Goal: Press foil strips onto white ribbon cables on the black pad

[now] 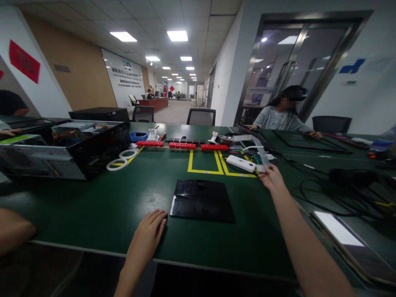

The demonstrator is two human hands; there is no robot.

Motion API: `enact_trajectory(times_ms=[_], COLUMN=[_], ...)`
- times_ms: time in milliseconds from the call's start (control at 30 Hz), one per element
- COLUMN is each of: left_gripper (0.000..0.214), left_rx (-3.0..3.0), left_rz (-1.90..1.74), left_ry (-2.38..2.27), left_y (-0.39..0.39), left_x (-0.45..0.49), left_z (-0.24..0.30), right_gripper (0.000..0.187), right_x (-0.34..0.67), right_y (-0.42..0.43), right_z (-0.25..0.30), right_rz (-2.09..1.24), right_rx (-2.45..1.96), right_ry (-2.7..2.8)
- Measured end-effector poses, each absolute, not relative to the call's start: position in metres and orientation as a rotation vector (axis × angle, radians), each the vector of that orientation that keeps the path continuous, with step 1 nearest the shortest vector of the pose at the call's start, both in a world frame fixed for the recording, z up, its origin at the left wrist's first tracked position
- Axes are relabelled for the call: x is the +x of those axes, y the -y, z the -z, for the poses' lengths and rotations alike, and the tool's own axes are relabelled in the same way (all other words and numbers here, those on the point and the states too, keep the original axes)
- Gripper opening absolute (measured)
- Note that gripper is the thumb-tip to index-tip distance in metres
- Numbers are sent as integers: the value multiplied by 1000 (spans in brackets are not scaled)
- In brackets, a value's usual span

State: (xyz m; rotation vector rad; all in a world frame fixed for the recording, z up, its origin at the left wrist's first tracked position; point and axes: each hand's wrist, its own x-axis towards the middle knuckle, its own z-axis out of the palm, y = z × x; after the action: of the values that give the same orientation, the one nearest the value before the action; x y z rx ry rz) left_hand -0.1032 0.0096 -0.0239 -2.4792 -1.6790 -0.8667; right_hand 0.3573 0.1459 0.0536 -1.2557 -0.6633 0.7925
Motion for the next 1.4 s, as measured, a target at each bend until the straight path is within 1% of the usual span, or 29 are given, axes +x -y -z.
enact_trajectory(times_ms=[133,333,600,800,1033,1233,1333,1400], left_gripper=[28,28,28,29,28,29,29,28], left_rx=[-2476,-2479,-2486,-2492,-2496,-2492,-2496,-2500], left_rz=[874,874,886,868,858,857,869,886], left_ry=[1681,1693,1700,1695,1684,1690,1685,1678], left_y=[-9,-8,-9,-9,-10,-10,-10,-11], left_x=[-103,-102,-103,-103,-104,-105,-105,-105], left_z=[23,21,23,23,23,26,27,27], right_gripper=[26,13,17,23,26,33,39,43], right_x=[367,373,374,363,324,284,267,258], right_y=[-142,-146,-152,-144,-133,-90,-67,-57], right_z=[-28,-23,-22,-42,-87,-127,-134,-128], right_rz=[-833,-841,-810,-882,-996,-1158,-1231,-1280], right_rx=[-1353,-1385,-1367,-1305,-1134,-897,-894,-919], right_ry=[589,480,313,293,514,968,1132,1220])
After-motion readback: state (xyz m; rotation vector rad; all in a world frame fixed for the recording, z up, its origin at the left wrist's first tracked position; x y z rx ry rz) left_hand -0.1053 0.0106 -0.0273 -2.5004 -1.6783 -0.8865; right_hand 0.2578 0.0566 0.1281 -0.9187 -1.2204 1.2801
